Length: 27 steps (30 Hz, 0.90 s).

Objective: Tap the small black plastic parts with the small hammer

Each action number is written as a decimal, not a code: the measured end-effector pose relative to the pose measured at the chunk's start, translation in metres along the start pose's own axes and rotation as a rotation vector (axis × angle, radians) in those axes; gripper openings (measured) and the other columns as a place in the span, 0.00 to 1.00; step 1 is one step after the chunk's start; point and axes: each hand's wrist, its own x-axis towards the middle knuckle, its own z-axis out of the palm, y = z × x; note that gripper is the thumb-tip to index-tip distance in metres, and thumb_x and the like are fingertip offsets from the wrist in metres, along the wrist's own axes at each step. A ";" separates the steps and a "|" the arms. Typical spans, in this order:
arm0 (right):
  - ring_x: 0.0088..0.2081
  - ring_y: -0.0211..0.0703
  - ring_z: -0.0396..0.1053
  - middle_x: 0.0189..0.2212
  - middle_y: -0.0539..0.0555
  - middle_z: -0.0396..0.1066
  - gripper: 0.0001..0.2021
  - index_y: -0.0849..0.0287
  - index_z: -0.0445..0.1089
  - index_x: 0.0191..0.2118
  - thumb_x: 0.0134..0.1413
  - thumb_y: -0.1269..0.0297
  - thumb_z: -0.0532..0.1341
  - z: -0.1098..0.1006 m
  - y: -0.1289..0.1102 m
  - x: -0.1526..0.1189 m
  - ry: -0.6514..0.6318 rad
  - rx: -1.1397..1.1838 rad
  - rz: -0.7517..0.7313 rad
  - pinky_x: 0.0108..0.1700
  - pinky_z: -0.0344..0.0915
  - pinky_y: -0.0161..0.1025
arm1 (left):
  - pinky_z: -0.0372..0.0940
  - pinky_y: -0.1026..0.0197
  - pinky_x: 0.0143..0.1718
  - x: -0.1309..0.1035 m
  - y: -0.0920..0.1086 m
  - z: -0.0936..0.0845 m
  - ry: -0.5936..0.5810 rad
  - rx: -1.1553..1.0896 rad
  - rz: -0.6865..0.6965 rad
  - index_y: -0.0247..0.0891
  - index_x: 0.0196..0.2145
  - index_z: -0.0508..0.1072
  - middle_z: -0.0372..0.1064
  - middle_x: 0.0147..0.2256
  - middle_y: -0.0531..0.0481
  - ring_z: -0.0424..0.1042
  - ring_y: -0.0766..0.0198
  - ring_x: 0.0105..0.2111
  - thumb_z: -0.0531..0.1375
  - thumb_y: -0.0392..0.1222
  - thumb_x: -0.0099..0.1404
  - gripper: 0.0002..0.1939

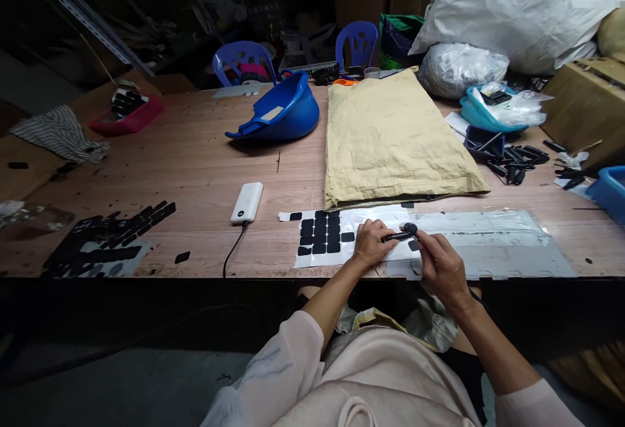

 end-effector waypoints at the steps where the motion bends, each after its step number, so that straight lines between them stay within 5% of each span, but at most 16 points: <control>1: 0.43 0.43 0.77 0.43 0.55 0.78 0.19 0.52 0.74 0.62 0.73 0.66 0.55 -0.001 0.000 0.001 0.024 0.008 -0.004 0.47 0.73 0.38 | 0.65 0.50 0.52 0.000 0.000 0.000 -0.001 0.000 -0.003 0.48 0.44 0.87 0.77 0.39 0.49 0.70 0.54 0.45 0.73 0.42 0.64 0.10; 7: 0.39 0.44 0.76 0.39 0.54 0.77 0.17 0.52 0.76 0.59 0.73 0.63 0.54 0.001 0.011 -0.005 -0.069 -0.060 0.039 0.40 0.71 0.38 | 0.65 0.49 0.52 0.000 0.000 0.002 0.013 -0.001 0.000 0.49 0.43 0.87 0.77 0.39 0.49 0.70 0.54 0.45 0.73 0.42 0.63 0.09; 11: 0.44 0.46 0.76 0.42 0.57 0.77 0.18 0.52 0.76 0.59 0.73 0.61 0.53 -0.008 0.026 0.003 0.021 -0.083 0.094 0.45 0.71 0.41 | 0.65 0.48 0.52 0.000 -0.001 0.002 0.015 -0.013 0.000 0.48 0.43 0.87 0.77 0.39 0.49 0.71 0.53 0.45 0.72 0.42 0.63 0.09; 15: 0.43 0.48 0.73 0.42 0.59 0.76 0.19 0.53 0.76 0.60 0.70 0.61 0.55 -0.030 0.062 0.025 0.083 -0.281 0.191 0.43 0.67 0.41 | 0.65 0.49 0.52 0.001 -0.002 0.002 0.018 -0.017 -0.008 0.46 0.42 0.86 0.77 0.39 0.48 0.71 0.53 0.46 0.72 0.41 0.63 0.09; 21: 0.37 0.46 0.64 0.38 0.57 0.72 0.17 0.55 0.79 0.54 0.67 0.65 0.57 -0.044 0.135 0.043 -0.053 -0.554 0.247 0.36 0.55 0.41 | 0.65 0.49 0.52 0.000 0.000 0.002 0.013 -0.006 0.006 0.46 0.42 0.86 0.76 0.39 0.48 0.71 0.52 0.46 0.72 0.41 0.62 0.09; 27: 0.37 0.47 0.59 0.38 0.60 0.71 0.17 0.57 0.79 0.54 0.66 0.64 0.57 -0.032 0.146 0.039 -0.032 -0.645 0.259 0.37 0.50 0.43 | 0.64 0.50 0.53 0.001 0.000 -0.001 -0.015 0.018 0.008 0.45 0.44 0.84 0.75 0.40 0.48 0.71 0.53 0.46 0.71 0.41 0.64 0.10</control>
